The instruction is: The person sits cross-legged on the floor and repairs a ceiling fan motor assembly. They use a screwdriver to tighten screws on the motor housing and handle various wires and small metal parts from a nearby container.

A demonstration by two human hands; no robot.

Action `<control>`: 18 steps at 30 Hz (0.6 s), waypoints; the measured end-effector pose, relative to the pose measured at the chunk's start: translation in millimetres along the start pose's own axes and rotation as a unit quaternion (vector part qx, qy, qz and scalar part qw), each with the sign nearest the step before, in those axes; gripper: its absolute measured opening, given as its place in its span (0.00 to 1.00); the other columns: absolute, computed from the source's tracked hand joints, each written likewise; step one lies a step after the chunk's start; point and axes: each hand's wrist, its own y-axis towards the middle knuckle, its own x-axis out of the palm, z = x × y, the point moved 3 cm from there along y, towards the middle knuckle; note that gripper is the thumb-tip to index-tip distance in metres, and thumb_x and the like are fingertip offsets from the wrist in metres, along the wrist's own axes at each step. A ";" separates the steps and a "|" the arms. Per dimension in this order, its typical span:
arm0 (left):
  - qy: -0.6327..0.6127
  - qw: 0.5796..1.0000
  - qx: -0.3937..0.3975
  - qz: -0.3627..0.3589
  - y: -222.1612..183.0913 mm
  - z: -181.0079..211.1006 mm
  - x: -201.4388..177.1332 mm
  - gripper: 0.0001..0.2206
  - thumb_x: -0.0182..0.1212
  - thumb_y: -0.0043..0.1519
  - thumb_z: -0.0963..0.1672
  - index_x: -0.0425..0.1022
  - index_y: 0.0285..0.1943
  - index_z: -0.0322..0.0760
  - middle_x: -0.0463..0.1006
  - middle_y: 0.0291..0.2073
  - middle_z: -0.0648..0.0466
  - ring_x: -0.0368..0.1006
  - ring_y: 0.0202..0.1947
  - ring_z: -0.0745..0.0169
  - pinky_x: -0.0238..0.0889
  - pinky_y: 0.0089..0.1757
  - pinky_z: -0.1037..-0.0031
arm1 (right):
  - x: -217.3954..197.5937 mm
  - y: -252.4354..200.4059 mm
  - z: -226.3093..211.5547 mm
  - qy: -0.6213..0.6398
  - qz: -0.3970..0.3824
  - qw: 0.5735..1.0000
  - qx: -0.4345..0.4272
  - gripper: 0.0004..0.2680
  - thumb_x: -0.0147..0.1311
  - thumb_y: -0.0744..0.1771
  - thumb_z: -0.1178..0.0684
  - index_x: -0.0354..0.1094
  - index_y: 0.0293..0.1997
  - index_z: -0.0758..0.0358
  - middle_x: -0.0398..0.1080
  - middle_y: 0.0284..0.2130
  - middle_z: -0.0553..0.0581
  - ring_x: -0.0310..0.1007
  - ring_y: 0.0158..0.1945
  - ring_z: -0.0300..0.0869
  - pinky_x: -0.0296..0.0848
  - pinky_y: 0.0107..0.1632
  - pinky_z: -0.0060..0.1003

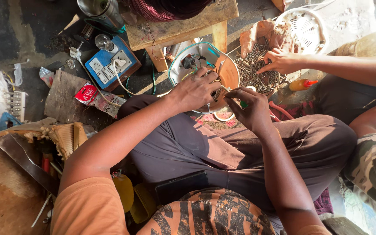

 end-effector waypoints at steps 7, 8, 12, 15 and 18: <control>0.035 0.999 -0.020 0.011 0.7 3.1 -0.5 0.06 0.63 0.51 0.45 0.84 0.24 0.48 0.75 0.41 0.61 0.67 0.58 0.56 0.55 0.57 0.59 | -0.2 -1.3 -0.6 -0.006 -0.001 1.000 0.001 0.05 0.64 0.65 0.59 0.77 0.43 0.64 0.78 0.38 0.56 0.80 0.35 0.44 0.74 0.38 0.36; 0.025 0.999 -0.025 0.012 0.7 3.2 -0.3 0.06 0.63 0.51 0.45 0.83 0.23 0.48 0.75 0.41 0.61 0.67 0.58 0.56 0.55 0.57 0.59 | -0.4 -1.5 -0.8 -0.007 -0.001 1.000 0.001 0.05 0.64 0.65 0.59 0.77 0.43 0.64 0.78 0.38 0.56 0.80 0.35 0.44 0.74 0.38 0.36; -0.015 0.998 -0.054 0.003 -1.6 3.7 0.4 0.08 0.63 0.52 0.44 0.82 0.20 0.52 0.74 0.41 0.61 0.67 0.56 0.56 0.55 0.57 0.58 | -1.4 -1.1 -1.2 -0.012 -0.004 1.000 0.002 0.05 0.64 0.66 0.58 0.77 0.43 0.64 0.78 0.38 0.56 0.80 0.35 0.44 0.75 0.38 0.36; -0.014 0.998 -0.062 0.006 -4.7 2.9 -1.7 0.09 0.63 0.52 0.44 0.81 0.19 0.53 0.73 0.41 0.60 0.67 0.57 0.55 0.55 0.56 0.59 | -0.6 -0.1 -2.0 -0.018 -0.006 1.000 0.000 0.05 0.63 0.66 0.58 0.77 0.43 0.64 0.78 0.38 0.56 0.80 0.35 0.44 0.75 0.38 0.36; -0.010 0.998 -0.060 0.010 -6.1 2.2 -3.8 0.09 0.63 0.53 0.44 0.81 0.20 0.54 0.72 0.40 0.59 0.66 0.57 0.54 0.55 0.56 0.58 | 0.4 -0.5 -2.7 -0.020 -0.002 1.000 0.002 0.05 0.63 0.66 0.58 0.77 0.43 0.63 0.79 0.39 0.56 0.81 0.36 0.44 0.75 0.38 0.36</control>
